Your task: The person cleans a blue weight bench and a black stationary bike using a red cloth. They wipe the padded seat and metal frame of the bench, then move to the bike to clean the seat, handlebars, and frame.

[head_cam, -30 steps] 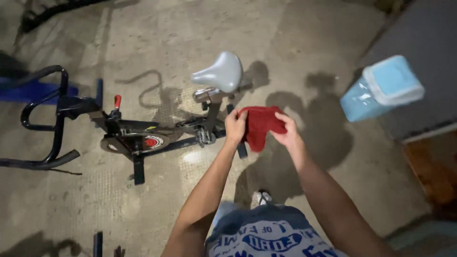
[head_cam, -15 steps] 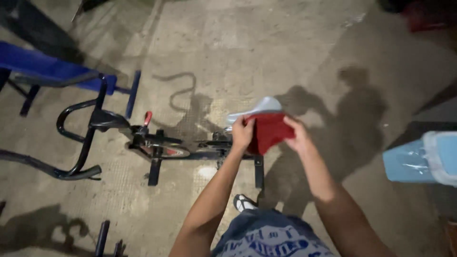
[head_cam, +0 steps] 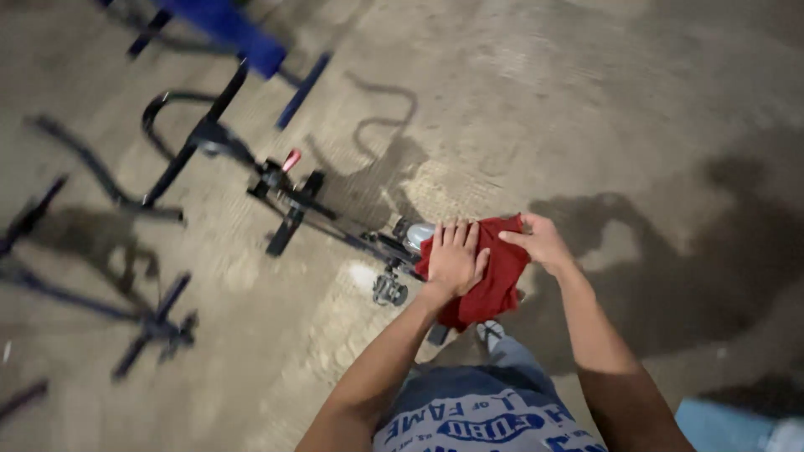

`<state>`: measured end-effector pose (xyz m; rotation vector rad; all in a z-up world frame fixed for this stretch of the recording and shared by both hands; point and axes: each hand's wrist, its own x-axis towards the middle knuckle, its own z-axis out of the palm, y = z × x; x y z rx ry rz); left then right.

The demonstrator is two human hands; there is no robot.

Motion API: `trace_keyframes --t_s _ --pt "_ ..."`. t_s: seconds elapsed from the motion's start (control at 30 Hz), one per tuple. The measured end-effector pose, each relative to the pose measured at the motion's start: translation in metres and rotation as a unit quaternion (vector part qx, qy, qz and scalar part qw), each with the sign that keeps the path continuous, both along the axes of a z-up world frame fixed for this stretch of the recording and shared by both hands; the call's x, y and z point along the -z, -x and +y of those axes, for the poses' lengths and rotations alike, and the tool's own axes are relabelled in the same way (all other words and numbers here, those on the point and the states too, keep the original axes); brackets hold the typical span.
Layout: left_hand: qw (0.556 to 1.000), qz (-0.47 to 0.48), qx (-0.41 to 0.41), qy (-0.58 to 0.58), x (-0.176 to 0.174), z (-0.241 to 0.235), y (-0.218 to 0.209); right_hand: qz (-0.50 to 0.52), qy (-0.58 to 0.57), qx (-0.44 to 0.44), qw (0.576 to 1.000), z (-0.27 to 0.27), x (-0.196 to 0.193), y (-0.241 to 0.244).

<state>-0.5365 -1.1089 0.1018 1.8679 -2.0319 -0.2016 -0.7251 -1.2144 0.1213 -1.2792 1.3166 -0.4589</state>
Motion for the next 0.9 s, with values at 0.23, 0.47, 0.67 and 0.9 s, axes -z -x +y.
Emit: trace_keyframes --t_s 0.23,0.47,0.67,0.9 --pt "0.975 -0.019 -0.201 0.098 -0.015 0.007 0.042 0.056 0.121 -0.232 0.963 -0.061 0.024 0.013" --pt "0.944 0.093 -0.304 0.089 -0.005 0.06 0.096 0.16 0.356 -0.277 0.878 -0.045 0.021 0.03" --pt "0.923 0.123 -0.354 0.086 0.013 0.062 0.115 0.198 0.526 -0.379 0.735 0.011 0.039 0.021" --pt "0.905 0.08 -0.417 0.028 0.008 0.067 0.147 0.165 0.546 -0.439 0.694 0.031 0.014 0.038"
